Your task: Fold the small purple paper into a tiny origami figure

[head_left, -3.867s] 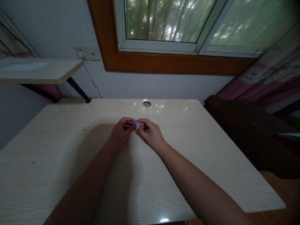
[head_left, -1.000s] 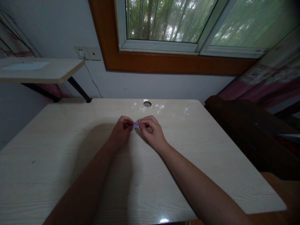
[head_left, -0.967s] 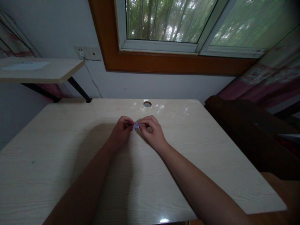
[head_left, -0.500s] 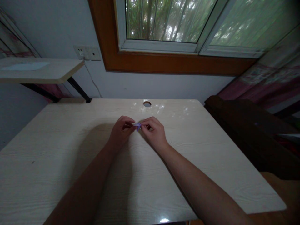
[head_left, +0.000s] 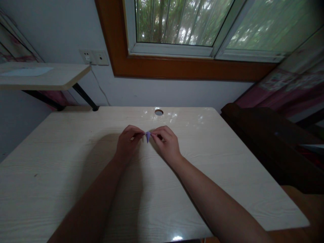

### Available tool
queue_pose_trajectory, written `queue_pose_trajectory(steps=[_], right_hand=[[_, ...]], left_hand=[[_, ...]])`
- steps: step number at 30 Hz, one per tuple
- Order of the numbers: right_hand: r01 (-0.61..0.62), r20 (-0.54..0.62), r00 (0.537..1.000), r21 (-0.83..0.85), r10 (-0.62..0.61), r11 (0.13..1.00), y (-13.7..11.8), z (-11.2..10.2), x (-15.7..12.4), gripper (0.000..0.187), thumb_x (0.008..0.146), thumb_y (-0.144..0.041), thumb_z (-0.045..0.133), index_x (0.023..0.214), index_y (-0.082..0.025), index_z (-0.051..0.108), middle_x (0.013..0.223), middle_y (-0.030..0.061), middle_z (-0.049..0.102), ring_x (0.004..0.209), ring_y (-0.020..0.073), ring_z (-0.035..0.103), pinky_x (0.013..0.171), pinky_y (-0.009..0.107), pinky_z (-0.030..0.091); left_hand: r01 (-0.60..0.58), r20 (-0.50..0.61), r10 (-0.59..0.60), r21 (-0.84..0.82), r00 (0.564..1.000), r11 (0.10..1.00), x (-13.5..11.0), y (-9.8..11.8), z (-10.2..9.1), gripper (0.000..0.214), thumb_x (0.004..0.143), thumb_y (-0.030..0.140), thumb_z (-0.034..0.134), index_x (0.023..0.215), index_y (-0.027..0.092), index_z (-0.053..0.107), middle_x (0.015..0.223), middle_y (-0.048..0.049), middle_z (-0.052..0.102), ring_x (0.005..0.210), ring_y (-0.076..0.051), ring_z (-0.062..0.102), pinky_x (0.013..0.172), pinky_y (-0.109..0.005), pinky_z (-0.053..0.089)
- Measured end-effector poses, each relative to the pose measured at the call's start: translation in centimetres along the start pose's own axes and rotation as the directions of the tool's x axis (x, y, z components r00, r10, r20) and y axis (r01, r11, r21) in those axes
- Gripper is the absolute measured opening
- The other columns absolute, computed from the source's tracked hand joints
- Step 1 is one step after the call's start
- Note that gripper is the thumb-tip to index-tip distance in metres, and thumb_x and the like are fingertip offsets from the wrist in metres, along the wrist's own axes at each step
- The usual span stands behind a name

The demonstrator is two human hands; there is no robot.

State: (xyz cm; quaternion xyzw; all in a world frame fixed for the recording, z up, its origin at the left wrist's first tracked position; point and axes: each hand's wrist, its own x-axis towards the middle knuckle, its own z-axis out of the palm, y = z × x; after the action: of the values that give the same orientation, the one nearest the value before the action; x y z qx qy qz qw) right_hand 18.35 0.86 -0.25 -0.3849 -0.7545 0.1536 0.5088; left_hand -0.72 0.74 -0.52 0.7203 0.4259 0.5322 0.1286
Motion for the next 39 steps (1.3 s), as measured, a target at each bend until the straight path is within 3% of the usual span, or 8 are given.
queue_pose_trajectory(steps=[16,26,39], right_hand=[[0.072,-0.081,0.994,-0.032,-0.074,0.997,0.26,-0.01,-0.1,0.011,0.087,-0.015,0.06,0.086,-0.023,0.067,0.092,0.0057,0.066,0.087,0.0175,0.064,0.077,0.033,0.054],[0.101,-0.013,0.995,-0.028,-0.102,0.994,-0.01,-0.11,-0.26,0.013,0.087,-0.014,0.06,0.087,-0.025,0.067,0.094,0.005,0.065,0.085,0.017,0.064,0.073,0.031,0.055],[0.123,-0.02,0.992,0.018,-0.122,0.992,-0.03,-0.23,-0.16,0.014,0.088,-0.013,0.06,0.087,-0.025,0.067,0.098,0.0051,0.066,0.09,0.017,0.063,0.078,0.034,0.055]], left_hand=[[0.084,0.013,-0.084,-0.047,0.996,0.995,-0.38,0.26,0.23,0.012,0.084,0.016,0.064,0.094,0.022,0.063,0.089,-0.0012,0.06,0.076,-0.011,0.061,0.068,-0.023,0.054],[0.14,0.143,-0.109,-0.232,0.984,0.963,-0.56,0.4,0.64,0.023,0.085,0.026,0.067,0.108,0.022,0.064,0.104,-0.0058,0.059,0.086,-0.014,0.064,0.078,-0.028,0.058],[0.131,0.128,-0.104,-0.229,0.986,0.965,-0.37,0.33,0.72,0.012,0.083,0.022,0.068,0.094,0.02,0.065,0.092,-0.0036,0.06,0.083,-0.013,0.062,0.075,-0.027,0.056]])
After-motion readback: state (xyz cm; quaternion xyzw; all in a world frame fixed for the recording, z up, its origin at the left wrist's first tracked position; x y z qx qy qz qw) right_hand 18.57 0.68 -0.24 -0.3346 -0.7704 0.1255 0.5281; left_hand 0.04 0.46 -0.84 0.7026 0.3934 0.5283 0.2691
